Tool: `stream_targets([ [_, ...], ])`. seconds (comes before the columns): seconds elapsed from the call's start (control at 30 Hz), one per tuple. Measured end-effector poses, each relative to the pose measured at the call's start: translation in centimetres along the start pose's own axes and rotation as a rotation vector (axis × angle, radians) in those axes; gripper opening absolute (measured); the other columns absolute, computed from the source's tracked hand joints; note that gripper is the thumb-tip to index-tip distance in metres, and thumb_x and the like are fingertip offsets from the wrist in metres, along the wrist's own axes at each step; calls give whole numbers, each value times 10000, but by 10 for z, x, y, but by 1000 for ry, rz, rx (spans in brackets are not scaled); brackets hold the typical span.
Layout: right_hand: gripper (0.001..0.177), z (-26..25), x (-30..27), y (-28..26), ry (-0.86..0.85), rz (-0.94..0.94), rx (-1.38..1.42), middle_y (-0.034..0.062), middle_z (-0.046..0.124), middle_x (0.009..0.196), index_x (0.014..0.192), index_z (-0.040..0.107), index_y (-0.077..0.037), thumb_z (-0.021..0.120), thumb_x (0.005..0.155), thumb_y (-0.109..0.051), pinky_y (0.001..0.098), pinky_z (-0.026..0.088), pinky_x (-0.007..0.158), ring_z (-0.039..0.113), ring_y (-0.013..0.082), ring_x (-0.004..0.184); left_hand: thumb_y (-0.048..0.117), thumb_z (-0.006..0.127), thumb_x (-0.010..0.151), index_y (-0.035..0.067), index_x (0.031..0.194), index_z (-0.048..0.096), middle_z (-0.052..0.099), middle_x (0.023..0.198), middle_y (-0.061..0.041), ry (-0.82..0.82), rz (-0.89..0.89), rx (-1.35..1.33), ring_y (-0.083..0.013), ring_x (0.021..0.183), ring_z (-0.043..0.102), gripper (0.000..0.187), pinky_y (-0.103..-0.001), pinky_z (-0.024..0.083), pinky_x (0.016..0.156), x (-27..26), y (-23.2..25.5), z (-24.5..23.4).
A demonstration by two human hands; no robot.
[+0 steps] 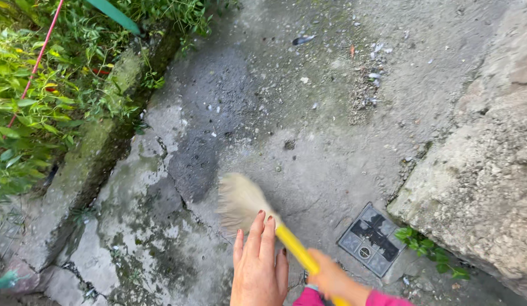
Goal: The person sweeps debris on a concrete path and up a set of stone stairs using a hand broom.
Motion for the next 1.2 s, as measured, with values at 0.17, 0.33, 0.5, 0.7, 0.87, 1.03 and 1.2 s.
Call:
stream_targets([
  [0.17,845,-106,91,-36,261,471,180,75,665,777,1527,378,-238,716,793,6,359,455,394,543,179,489,99,723,762,-26,1403,482,454,1501,-251,7,-74,9,-381,1376,478,696,-603,266,1131,-21,-22,-3],
  [0.33,795,-105,77,-125,454,317,-40,127,604,681,1559,300,-250,668,877,-72,386,475,434,572,228,472,95,730,766,-39,1403,470,433,1508,-266,-17,-152,-33,-377,1344,491,701,-617,250,1121,-35,-46,-15],
  [0.5,932,18,-10,-107,186,96,-100,182,658,1263,1593,229,-190,669,786,-38,400,500,977,652,273,1172,94,723,777,-33,1407,476,442,1499,-256,28,-152,-25,-385,1369,484,689,-620,256,1126,-44,-59,-27],
  [0.7,662,150,19,-77,-329,-56,283,156,559,1532,1591,458,-53,670,971,-148,359,417,1163,540,241,1447,130,728,782,-40,1420,468,439,1504,-269,75,-124,16,-404,1369,469,710,-613,281,1099,-51,-75,-33],
  [0.87,744,73,104,-60,-50,468,28,105,661,789,1456,496,-177,729,768,-14,348,449,381,537,191,460,122,713,797,-27,1415,478,451,1505,-251,97,-172,5,-385,1375,479,678,-623,278,1118,-67,-91,-39],
  [1.03,654,-13,161,-141,326,195,77,93,576,742,1439,456,-157,659,834,-17,346,445,402,529,172,486,121,716,785,-26,1410,476,448,1504,-251,113,-223,0,-380,1377,471,685,-627,268,1119,-79,-105,-50],
  [1.2,935,39,102,-197,290,126,-106,83,634,688,1594,198,-272,675,816,-68,347,503,418,603,180,464,120,722,765,-32,1405,478,439,1508,-250,148,-220,1,-378,1381,460,701,-628,262,1114,-74,-107,-69],
])
Point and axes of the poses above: each hand's wrist, its own x-axis towards the middle knuckle, its own z-axis out of the palm, y = z × x, the point moved 6 cm from there along x, towards the middle knuckle
